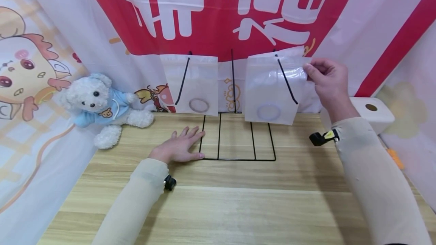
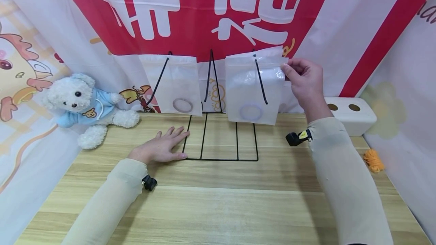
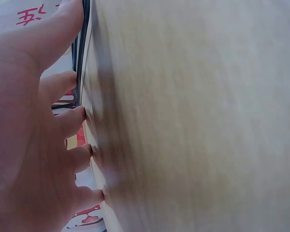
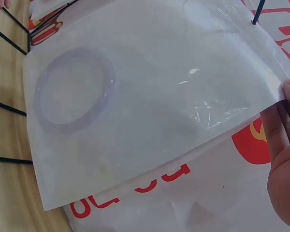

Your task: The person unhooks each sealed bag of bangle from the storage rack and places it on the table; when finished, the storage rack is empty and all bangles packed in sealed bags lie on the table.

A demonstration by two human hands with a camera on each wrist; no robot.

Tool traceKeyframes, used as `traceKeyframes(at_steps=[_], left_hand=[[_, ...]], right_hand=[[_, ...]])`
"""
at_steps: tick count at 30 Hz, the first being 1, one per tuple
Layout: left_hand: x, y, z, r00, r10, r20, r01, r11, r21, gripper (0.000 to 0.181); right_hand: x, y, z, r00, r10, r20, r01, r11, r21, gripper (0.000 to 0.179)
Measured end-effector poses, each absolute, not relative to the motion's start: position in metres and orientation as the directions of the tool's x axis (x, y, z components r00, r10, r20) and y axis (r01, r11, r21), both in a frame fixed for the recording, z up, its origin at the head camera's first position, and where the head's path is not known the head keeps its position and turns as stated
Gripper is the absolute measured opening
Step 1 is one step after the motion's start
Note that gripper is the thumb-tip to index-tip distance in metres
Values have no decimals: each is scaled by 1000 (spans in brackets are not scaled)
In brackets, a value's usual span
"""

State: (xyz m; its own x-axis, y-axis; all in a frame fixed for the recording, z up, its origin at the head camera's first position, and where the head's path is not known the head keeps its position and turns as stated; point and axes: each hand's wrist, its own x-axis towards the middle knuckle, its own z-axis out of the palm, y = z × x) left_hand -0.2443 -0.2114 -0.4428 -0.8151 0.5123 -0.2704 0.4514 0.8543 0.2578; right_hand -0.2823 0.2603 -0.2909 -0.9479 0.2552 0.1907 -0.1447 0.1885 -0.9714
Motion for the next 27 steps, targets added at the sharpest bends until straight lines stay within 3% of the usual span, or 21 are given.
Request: traceKeyframes(at_steps=[27], left_hand=[[-245, -212, -442, -812, 513, -279, 449, 854, 264, 93]], right_hand=[[-250, 263, -304, -947, 253, 196, -152, 183, -971, 56]])
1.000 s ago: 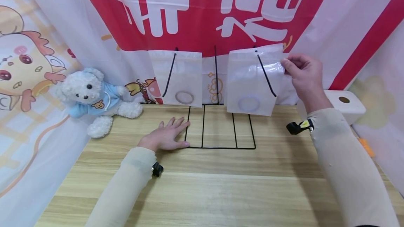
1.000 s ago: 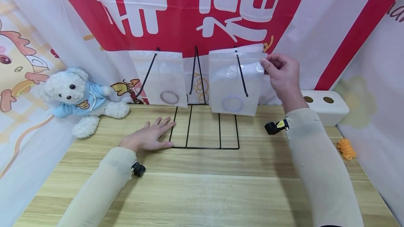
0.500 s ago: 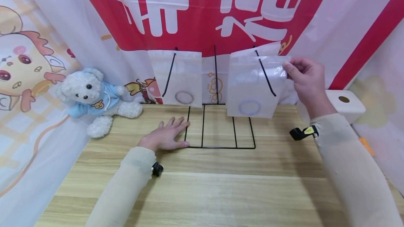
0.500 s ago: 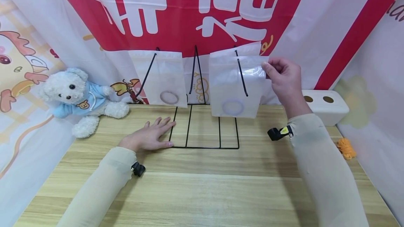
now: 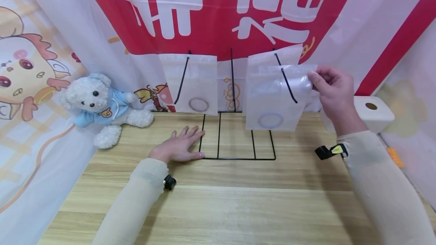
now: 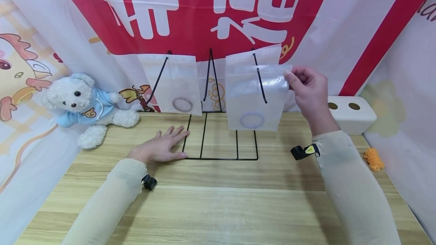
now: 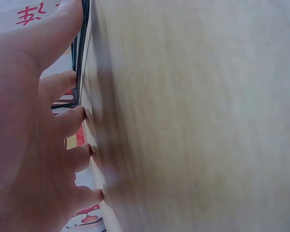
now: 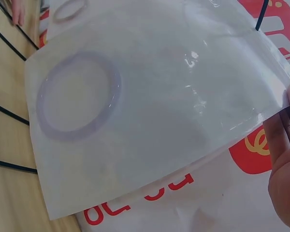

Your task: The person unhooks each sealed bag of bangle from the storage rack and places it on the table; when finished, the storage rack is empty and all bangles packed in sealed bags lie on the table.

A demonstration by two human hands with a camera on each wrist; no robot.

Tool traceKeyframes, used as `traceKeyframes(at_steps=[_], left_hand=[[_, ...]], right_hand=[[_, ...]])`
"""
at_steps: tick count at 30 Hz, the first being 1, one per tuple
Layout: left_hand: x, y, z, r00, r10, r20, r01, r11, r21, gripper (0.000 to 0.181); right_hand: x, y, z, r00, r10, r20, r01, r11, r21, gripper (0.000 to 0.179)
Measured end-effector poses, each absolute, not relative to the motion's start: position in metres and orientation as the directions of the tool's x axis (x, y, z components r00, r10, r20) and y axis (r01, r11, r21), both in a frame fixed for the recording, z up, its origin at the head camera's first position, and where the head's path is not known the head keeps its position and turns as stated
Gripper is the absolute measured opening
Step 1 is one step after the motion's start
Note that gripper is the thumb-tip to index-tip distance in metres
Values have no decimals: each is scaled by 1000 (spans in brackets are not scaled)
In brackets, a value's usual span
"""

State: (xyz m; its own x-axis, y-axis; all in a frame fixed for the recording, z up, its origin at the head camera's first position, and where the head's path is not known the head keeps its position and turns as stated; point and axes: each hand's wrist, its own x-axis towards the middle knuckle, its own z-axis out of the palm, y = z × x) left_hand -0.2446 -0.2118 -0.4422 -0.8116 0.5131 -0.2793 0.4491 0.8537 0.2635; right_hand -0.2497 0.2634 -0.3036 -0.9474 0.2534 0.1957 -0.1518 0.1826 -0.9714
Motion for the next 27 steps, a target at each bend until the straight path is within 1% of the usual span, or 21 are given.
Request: traceKeyframes(at_steps=[6, 13, 20, 27], left_hand=[[-245, -212, -443, -811, 514, -280, 449, 853, 266, 93], [-245, -212, -443, -813, 513, -274, 450, 853, 263, 94], [-244, -211, -444, -814, 513, -272, 451, 853, 262, 93], [-245, -212, -443, -813, 514, -272, 451, 853, 262, 94]], right_hand=[[-241, 263, -306, -944, 265, 194, -158, 151, -976, 56], [-228, 264, -309, -935, 264, 236, -217, 101, -971, 46], [-218, 265, -311, -934, 263, 242, -213, 135, -968, 49], [-208, 268, -312, -935, 251, 249, -226, 117, -967, 44]])
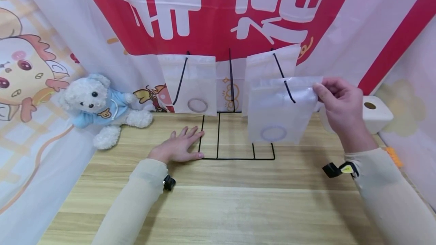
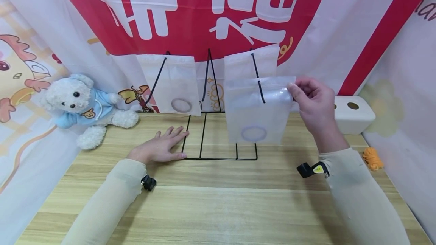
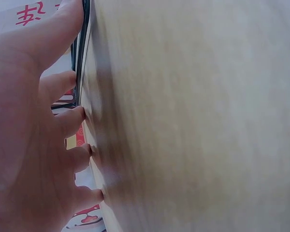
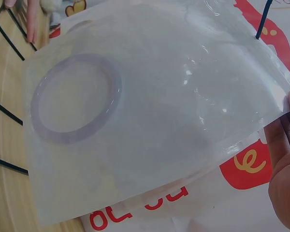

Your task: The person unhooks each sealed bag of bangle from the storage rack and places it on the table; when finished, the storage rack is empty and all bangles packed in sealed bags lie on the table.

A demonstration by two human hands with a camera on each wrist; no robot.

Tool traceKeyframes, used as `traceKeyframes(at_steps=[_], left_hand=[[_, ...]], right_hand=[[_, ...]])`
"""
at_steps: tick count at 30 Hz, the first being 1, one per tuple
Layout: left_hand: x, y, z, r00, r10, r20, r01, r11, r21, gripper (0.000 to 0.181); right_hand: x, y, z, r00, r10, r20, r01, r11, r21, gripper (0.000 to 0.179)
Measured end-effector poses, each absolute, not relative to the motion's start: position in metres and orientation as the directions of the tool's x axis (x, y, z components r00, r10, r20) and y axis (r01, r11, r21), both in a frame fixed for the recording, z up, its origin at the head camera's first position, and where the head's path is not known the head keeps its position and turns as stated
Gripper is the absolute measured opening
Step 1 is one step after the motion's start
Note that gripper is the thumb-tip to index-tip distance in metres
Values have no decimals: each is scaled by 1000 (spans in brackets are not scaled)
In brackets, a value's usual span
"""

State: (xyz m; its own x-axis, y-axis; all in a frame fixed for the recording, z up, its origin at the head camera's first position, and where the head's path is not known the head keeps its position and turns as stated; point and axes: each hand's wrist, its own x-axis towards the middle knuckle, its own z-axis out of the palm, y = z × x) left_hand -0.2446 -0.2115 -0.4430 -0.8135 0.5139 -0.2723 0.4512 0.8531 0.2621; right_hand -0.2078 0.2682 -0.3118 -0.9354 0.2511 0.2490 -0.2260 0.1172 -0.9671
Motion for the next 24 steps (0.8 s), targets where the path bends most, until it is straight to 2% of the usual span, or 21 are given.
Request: traceKeyframes(at_steps=[13, 24], left_hand=[[-245, -212, -444, -815, 510, -275, 447, 855, 262, 94], [-244, -210, -442, -816, 510, -273, 448, 855, 260, 93]], right_hand=[[-187, 268, -317, -930, 264, 256, -210, 191, -959, 45], [-174, 269, -322, -908, 268, 323, -288, 160, -944, 28]])
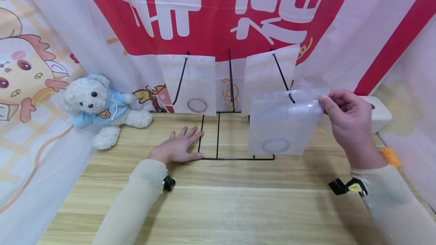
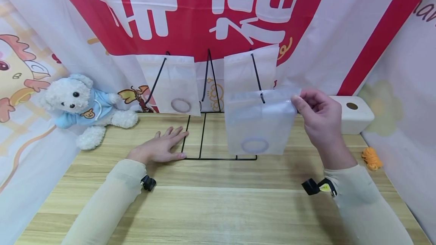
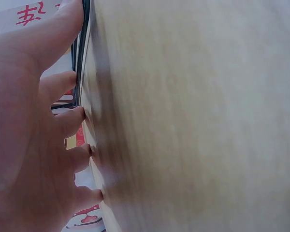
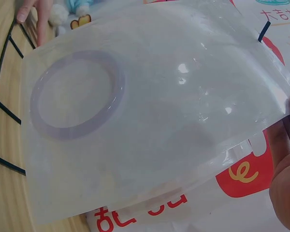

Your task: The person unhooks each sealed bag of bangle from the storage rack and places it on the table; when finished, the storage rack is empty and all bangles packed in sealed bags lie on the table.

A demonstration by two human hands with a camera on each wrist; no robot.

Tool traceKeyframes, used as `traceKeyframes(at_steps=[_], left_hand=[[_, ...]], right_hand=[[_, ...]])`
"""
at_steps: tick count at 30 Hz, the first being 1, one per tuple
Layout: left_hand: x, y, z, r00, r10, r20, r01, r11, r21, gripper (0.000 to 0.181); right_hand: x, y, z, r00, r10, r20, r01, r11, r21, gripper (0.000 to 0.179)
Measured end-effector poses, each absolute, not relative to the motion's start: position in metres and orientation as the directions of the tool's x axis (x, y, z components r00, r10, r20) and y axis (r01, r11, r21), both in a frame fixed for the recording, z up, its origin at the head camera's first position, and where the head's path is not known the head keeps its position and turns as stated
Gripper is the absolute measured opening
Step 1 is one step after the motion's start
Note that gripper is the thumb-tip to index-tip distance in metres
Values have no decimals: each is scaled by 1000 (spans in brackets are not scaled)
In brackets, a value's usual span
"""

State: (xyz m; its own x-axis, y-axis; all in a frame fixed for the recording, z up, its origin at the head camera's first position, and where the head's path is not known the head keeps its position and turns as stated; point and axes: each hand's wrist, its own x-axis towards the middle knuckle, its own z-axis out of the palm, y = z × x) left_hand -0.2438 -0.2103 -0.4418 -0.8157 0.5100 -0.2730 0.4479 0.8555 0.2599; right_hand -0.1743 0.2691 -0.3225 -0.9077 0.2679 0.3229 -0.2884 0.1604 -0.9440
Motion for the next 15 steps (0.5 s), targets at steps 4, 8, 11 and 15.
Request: traceKeyframes(at_steps=[4, 8, 11, 15], left_hand=[[-244, -210, -442, -817, 509, -271, 447, 856, 260, 93], [-244, -210, -442, -816, 510, -273, 446, 855, 264, 94], [-244, -210, -442, -816, 510, -273, 446, 855, 265, 94], [-244, -211, -442, -816, 510, -272, 445, 855, 267, 94]], right_hand=[[-170, 269, -324, -899, 265, 348, -333, 101, -937, 22], [-165, 269, -326, -888, 276, 368, -361, 78, -929, 18], [-162, 269, -326, -884, 285, 371, -369, 64, -927, 17], [-157, 267, -326, -879, 288, 380, -385, 41, -922, 15]])
